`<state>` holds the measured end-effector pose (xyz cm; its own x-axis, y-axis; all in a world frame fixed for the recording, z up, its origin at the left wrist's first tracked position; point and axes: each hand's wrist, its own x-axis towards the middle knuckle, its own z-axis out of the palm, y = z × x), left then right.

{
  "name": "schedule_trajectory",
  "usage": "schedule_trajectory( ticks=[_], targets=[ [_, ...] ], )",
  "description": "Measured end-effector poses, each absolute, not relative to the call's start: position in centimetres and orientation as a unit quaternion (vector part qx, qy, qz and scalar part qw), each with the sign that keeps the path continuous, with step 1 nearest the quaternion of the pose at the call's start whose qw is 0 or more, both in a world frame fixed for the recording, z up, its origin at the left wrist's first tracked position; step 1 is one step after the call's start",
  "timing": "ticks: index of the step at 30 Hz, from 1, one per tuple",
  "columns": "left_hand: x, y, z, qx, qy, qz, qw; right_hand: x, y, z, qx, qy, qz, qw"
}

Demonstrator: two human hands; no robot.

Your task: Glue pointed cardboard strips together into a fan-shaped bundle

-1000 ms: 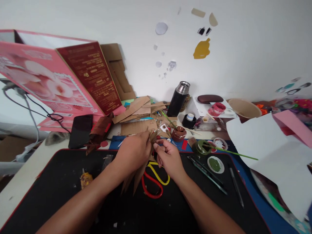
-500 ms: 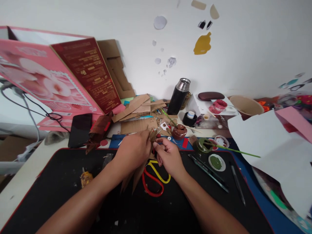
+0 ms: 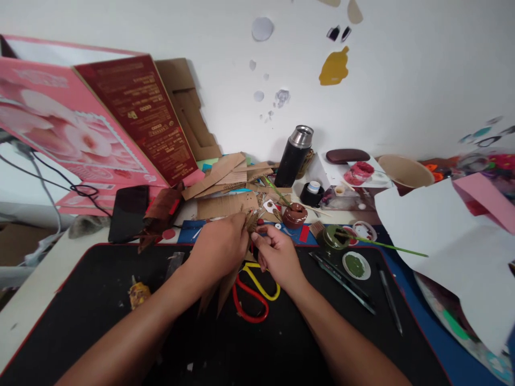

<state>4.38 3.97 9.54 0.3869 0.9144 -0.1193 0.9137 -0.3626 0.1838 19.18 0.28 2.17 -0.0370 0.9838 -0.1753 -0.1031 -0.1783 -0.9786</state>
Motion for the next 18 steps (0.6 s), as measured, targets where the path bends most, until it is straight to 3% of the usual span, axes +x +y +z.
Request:
schedule_trajectory(
  ticks=[18],
  targets=[
    [4.47,4.07,9.06,0.821,0.562,-0.001,0.102,19.20,0.32,2.17,-0.515,-0.434,0.576,0.464]
  ],
)
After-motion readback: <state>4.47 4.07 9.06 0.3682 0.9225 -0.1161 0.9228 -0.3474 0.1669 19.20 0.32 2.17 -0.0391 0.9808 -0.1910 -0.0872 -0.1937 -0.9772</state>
